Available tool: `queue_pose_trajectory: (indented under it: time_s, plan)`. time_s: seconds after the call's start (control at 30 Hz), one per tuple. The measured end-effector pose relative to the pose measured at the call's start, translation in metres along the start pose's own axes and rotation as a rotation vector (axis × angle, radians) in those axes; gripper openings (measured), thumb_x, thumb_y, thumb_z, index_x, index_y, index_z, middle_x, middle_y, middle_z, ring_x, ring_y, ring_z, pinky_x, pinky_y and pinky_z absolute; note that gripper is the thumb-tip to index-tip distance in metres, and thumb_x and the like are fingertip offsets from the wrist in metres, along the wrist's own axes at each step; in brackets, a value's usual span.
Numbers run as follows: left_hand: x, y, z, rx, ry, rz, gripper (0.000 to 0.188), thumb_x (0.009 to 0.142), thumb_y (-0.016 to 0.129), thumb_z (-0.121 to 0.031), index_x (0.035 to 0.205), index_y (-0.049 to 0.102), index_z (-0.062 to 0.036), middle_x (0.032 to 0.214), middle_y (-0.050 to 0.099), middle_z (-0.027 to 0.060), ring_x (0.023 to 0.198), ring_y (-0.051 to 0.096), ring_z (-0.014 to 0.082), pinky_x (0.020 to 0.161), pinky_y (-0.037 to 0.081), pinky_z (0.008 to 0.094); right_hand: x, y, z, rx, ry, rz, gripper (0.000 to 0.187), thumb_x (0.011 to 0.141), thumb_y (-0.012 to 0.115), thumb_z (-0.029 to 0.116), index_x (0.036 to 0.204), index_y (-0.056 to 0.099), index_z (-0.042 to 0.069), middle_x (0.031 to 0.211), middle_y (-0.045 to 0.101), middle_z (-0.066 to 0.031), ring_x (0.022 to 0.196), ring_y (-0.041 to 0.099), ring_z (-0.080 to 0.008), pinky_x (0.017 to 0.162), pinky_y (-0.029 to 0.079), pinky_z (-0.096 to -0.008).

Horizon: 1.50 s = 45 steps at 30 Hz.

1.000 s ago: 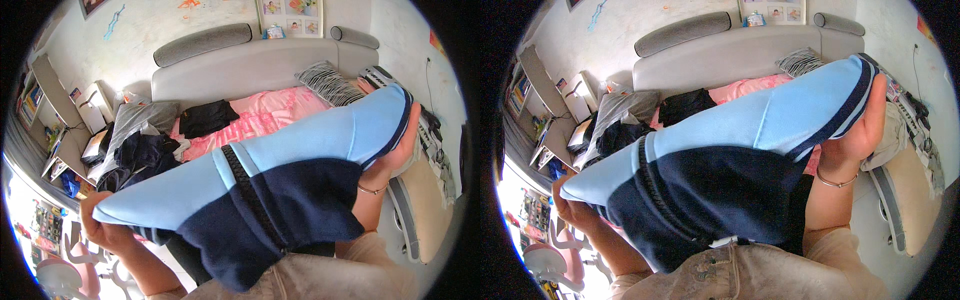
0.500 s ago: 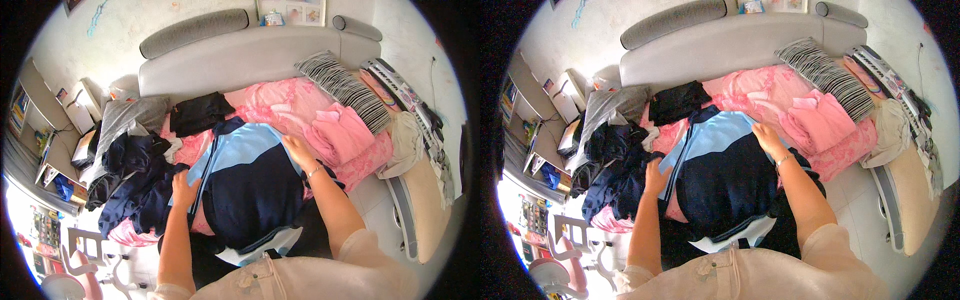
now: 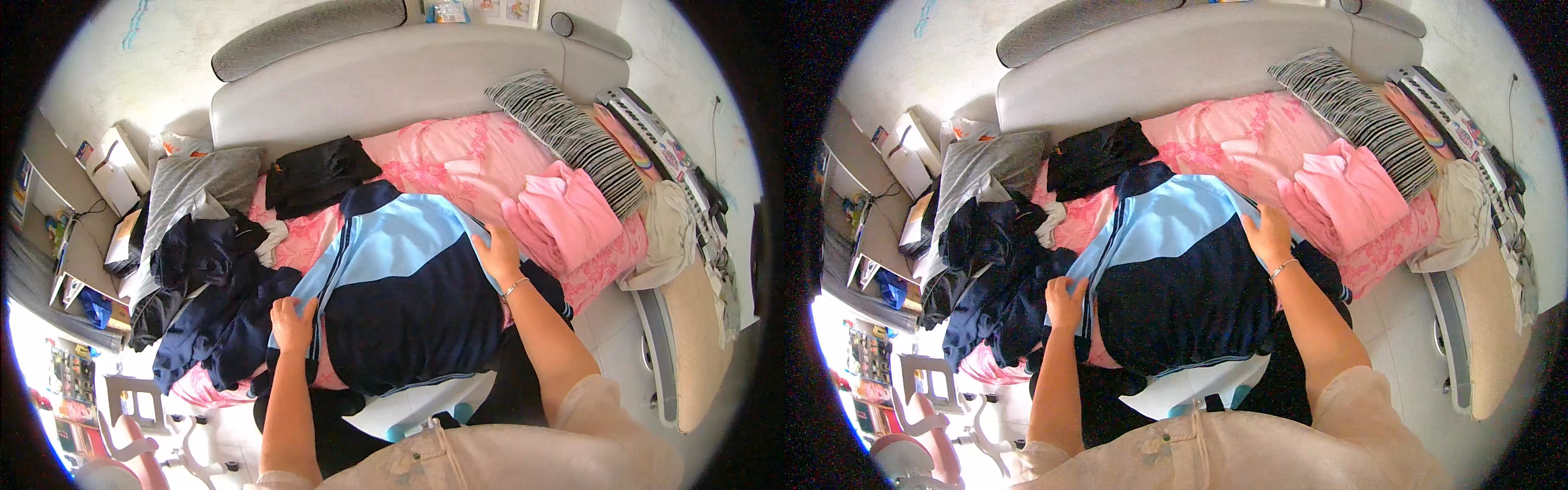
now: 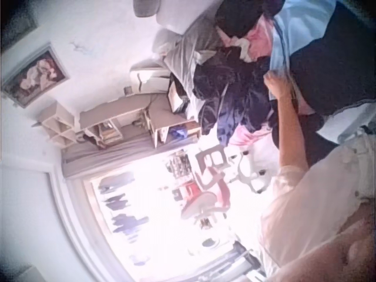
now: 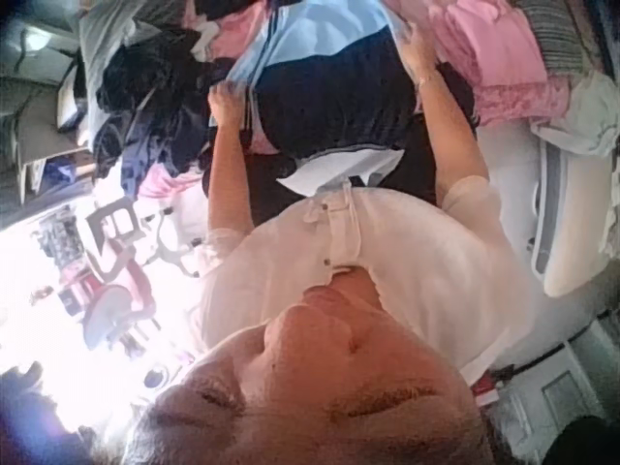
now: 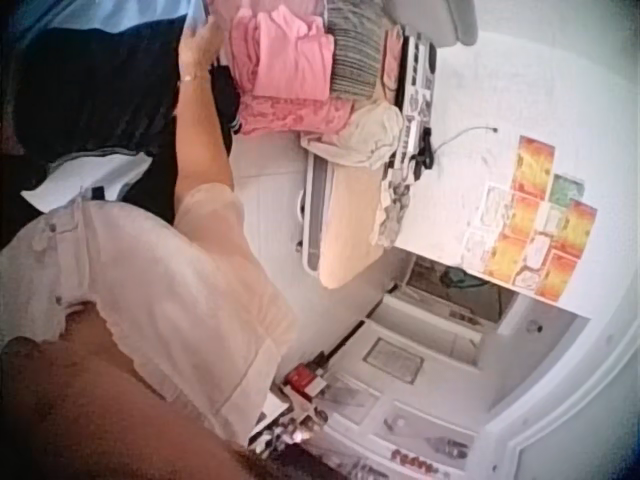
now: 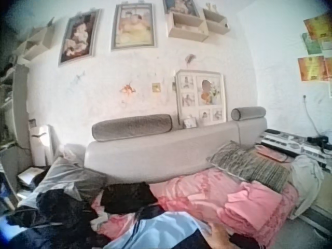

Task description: The person folds several pieces of clothing on a pink patterned sofa. They fold a black garment, then a black pair of shorts, followed by a blue and black jacket, and finally a pair of dark pants, placing each folded item on the sofa.

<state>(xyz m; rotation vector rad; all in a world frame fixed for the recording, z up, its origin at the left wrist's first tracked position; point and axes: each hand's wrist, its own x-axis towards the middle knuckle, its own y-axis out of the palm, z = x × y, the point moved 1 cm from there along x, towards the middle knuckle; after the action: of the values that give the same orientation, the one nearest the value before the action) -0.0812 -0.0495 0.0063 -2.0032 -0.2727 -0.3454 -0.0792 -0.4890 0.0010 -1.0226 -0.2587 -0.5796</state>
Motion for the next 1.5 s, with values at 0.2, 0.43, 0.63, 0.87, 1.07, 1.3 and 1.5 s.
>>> queue_pose_trajectory:
  time_s: [0.2, 0.43, 0.63, 0.87, 1.07, 1.3, 1.5]
  plan:
    - [0.011, 0.013, -0.003, 0.207, 0.067, 0.292, 0.021, 0.078, 0.067, -0.022, 0.084, 0.061, -0.0023, 0.097, 0.057, 0.0157, 0.093, 0.056, 0.0362, 0.08, 0.047, 0.0447, 0.012, 0.019, -0.006, -0.128, -0.007, 0.167, 0.045, 0.083, 0.064, 0.036, 0.104, 0.061, -0.004, 0.1, 0.063, -0.0248, 0.095, 0.059, -0.0402, 0.082, 0.047, -0.0458]
    - [0.031, 0.0, 0.019, -0.03, 0.035, 0.233, 0.011, 0.079, 0.059, -0.012, 0.079, 0.063, -0.002, 0.077, 0.062, 0.0182, 0.073, 0.062, 0.0336, 0.07, 0.049, 0.0412, 0.035, 0.002, 0.004, 0.125, 0.364, 0.295, 0.057, 0.089, 0.046, 0.054, 0.094, 0.066, 0.001, 0.099, 0.064, -0.0243, 0.096, 0.06, -0.04, 0.081, 0.047, -0.0456]
    - [0.083, -0.038, 0.04, -0.609, -0.417, 0.122, 0.01, 0.082, 0.06, -0.009, 0.075, 0.062, -0.0028, 0.067, 0.051, -0.0046, 0.064, 0.046, 0.0073, 0.058, 0.039, 0.0258, 0.027, 0.01, -0.03, -0.078, 0.18, 0.31, 0.041, 0.084, 0.058, 0.041, 0.089, 0.066, 0.001, 0.092, 0.065, -0.0236, 0.089, 0.062, -0.0396, 0.077, 0.048, -0.0464]
    - [0.089, -0.009, 0.071, 0.185, -0.226, 0.254, 0.017, 0.088, 0.052, -0.018, 0.093, 0.059, -0.0036, 0.092, 0.064, 0.0224, 0.089, 0.061, 0.0407, 0.075, 0.048, 0.0486, 0.041, 0.019, -0.029, -0.045, 0.236, 0.396, 0.026, 0.079, 0.065, 0.027, 0.077, 0.059, 0.002, 0.081, 0.063, -0.0206, 0.079, 0.061, -0.038, 0.07, 0.047, -0.0457]
    - [0.094, -0.005, 0.079, 0.044, -0.276, 0.176, 0.014, 0.086, 0.052, -0.014, 0.089, 0.06, -0.0028, 0.089, 0.064, 0.0208, 0.086, 0.061, 0.0392, 0.075, 0.048, 0.046, 0.095, 0.008, -0.059, -0.031, 0.106, 0.116, 0.021, 0.078, 0.068, 0.02, 0.078, 0.052, 0.005, 0.076, 0.061, -0.0184, 0.077, 0.061, -0.0372, 0.068, 0.047, -0.0453]
    - [0.115, 0.012, 0.043, -0.007, -0.118, -0.039, 0.019, 0.085, 0.052, -0.018, 0.086, 0.063, -0.0028, 0.092, 0.064, 0.0194, 0.087, 0.06, 0.0382, 0.076, 0.048, 0.0456, 0.105, 0.035, -0.044, -0.18, -0.09, 0.175, 0.027, 0.081, 0.063, 0.03, 0.094, 0.061, 0.006, 0.093, 0.065, -0.0185, 0.09, 0.061, -0.039, 0.079, 0.047, -0.0478]
    - [0.148, 0.041, 0.002, 0.039, -0.092, 0.253, 0.029, 0.079, 0.057, -0.033, 0.081, 0.07, -0.0067, 0.086, 0.067, 0.0154, 0.083, 0.064, 0.0344, 0.074, 0.05, 0.0444, 0.113, 0.075, -0.019, -0.111, 0.004, 0.369, 0.032, 0.081, 0.06, 0.038, 0.088, 0.066, 0.008, 0.09, 0.066, -0.018, 0.086, 0.062, -0.0377, 0.077, 0.048, -0.0472]
